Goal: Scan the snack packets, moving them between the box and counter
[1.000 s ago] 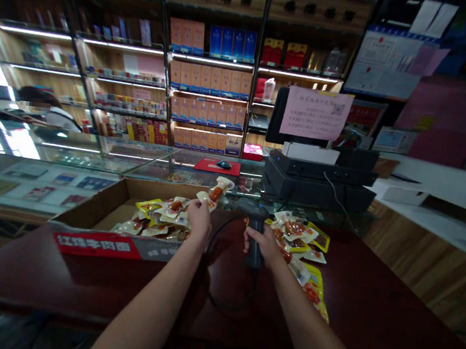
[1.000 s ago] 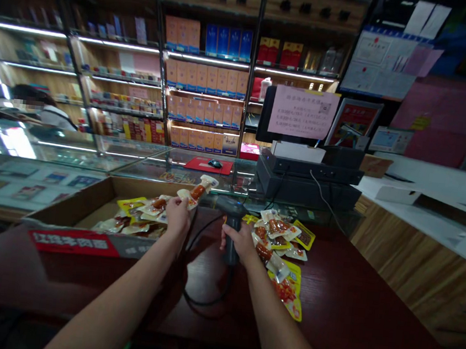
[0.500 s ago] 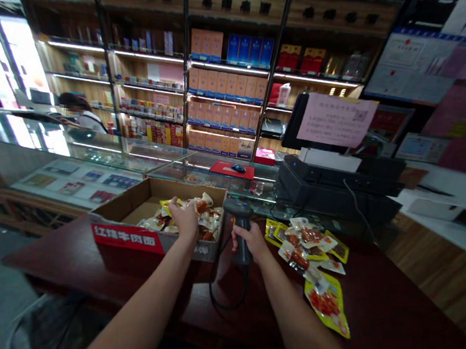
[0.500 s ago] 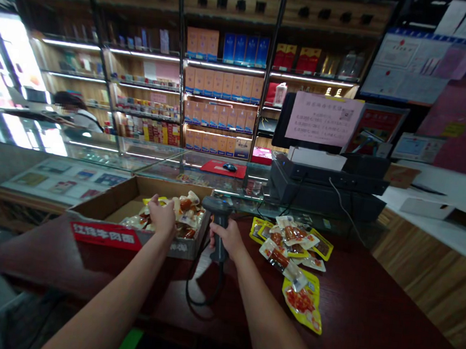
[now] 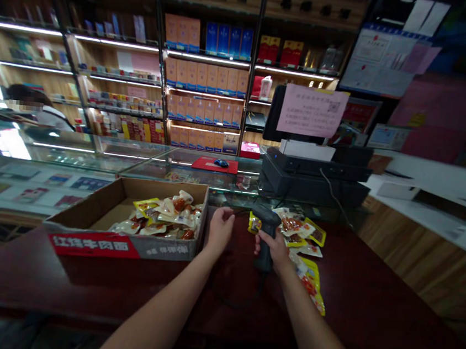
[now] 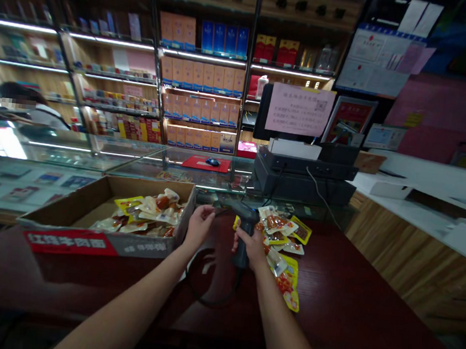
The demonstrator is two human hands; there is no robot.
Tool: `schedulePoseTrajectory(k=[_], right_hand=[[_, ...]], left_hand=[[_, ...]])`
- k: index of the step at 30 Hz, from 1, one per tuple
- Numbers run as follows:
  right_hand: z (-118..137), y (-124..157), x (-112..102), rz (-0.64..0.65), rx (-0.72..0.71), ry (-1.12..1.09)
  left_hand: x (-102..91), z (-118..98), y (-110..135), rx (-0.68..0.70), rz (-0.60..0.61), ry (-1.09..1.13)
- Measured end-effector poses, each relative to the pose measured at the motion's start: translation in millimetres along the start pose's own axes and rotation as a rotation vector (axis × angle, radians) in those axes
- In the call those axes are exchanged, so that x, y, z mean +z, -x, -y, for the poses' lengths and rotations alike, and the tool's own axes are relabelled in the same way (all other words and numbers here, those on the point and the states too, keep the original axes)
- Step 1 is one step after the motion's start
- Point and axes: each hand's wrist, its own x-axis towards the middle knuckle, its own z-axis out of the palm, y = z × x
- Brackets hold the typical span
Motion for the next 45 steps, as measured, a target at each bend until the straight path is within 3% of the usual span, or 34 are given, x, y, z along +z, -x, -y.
schedulePoseTrajectory(k=[3, 7, 10, 16, 23, 28, 31, 36, 45], right_hand=[[0.2, 6.4, -26.2, -0.086, -0.023, -0.026], [-4.1, 13.9, -45.6, -0.156, -0.045, -0.047], [-7.6, 17.0, -48.9, -0.174, -0.051, -0.049], [-11.8, 16.6, -45.8, -0.158, -0.014, -0.024], [-14.2, 16.2, -45.9, -0.141, -0.004, -0.004], [-12.1, 18.1, -44.1, -0.133, 0.003, 0.002], [-10.0, 19.6, -42.5, -0.12, 0.019, 0.004], [-8.4, 21.1, -40.4, -0.094, 0.05, -0.003], [-9.9, 21.3, -39.6, -0.046, 0.074, -0.015]], left_hand=[[33.1, 16.0, 6.1, -0.194, 0.157, -0.062], [69.3, 25.9, 11.0, -0.525, 0.364, 0.04], [88.5, 29.9, 13.4, -0.657, 0.403, 0.094], [103.2, 33.9, 14.9, -0.633, 0.275, 0.12], [100.8, 35.4, 15.0, -0.712, 0.27, 0.192], [83.4, 48.1, 8.0, -0.485, 0.024, 0.416], [73.2, 48.4, -1.2, -0.349, -0.062, 0.563], [69.4, 42.0, -7.2, -0.274, -0.08, 0.65], [70.7, 47.0, -4.4, -0.266, -0.113, 0.52]])
